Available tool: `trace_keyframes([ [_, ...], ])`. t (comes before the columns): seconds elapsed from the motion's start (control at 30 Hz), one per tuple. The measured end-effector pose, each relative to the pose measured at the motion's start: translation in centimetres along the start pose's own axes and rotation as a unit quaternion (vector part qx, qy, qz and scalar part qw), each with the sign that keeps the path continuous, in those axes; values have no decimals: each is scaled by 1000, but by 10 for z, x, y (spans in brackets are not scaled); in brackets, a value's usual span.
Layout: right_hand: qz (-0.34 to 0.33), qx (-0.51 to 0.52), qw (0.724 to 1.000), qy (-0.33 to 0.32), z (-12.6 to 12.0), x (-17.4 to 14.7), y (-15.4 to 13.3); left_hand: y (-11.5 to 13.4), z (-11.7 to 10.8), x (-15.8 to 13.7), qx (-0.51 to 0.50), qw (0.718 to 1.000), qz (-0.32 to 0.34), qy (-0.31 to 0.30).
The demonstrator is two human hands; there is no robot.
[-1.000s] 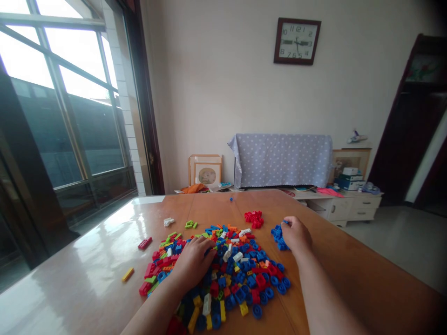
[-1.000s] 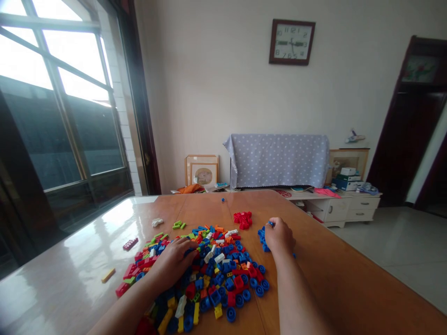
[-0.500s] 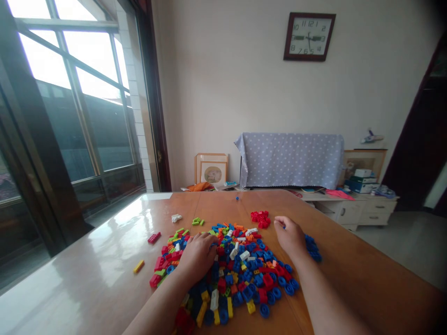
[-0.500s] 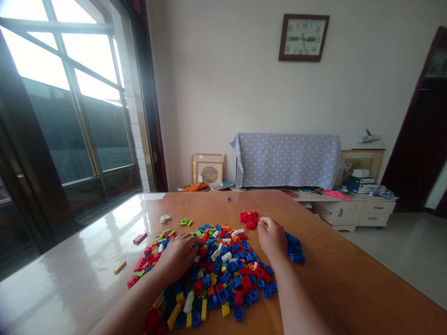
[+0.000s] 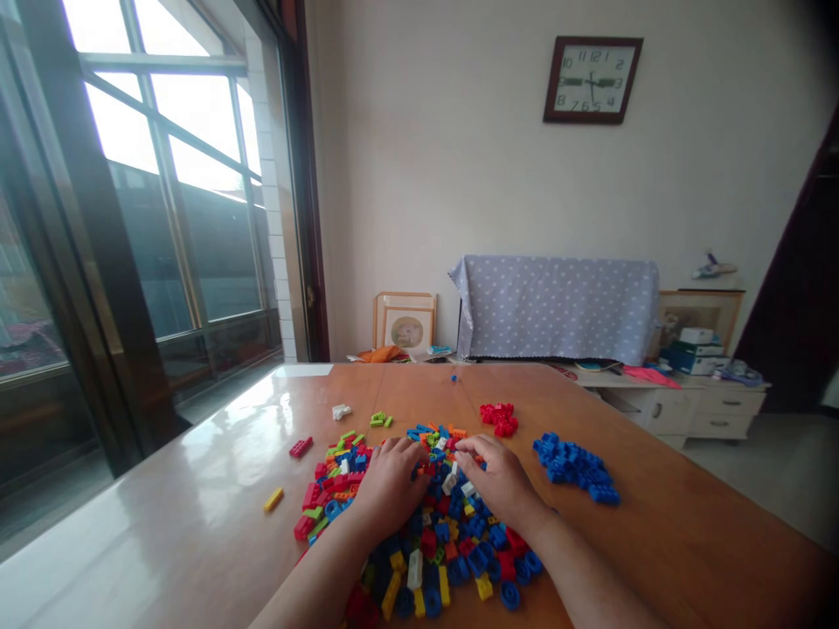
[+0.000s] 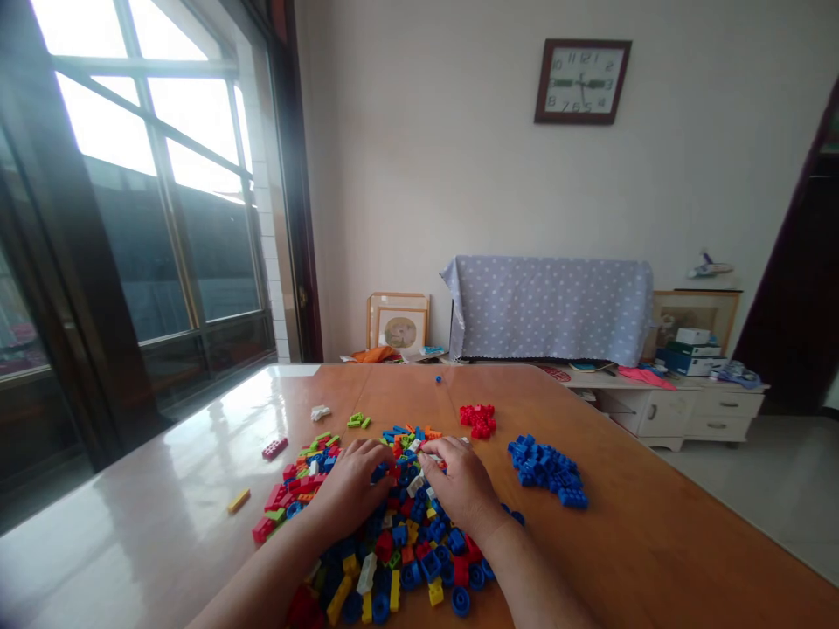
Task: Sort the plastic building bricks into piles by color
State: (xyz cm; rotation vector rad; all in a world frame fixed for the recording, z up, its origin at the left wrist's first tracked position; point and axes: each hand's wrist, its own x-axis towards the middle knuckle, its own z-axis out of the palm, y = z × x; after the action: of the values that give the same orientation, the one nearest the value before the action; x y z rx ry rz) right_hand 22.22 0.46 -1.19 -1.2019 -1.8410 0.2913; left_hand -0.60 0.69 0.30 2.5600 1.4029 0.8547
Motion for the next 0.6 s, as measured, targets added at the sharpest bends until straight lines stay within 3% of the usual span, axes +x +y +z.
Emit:
trace_keyframes([
  [0.37,80,213,965,-130,14,0,-25,17,-1,-2,-88,996,20,9],
  [0.5,109,218,965,-96,12,11,-15,9,5,-3,-60,998,-5,2],
  [0.6,148,161,976,-15,-2,30,10,2,6,-3,-10,1000,-24,-13],
])
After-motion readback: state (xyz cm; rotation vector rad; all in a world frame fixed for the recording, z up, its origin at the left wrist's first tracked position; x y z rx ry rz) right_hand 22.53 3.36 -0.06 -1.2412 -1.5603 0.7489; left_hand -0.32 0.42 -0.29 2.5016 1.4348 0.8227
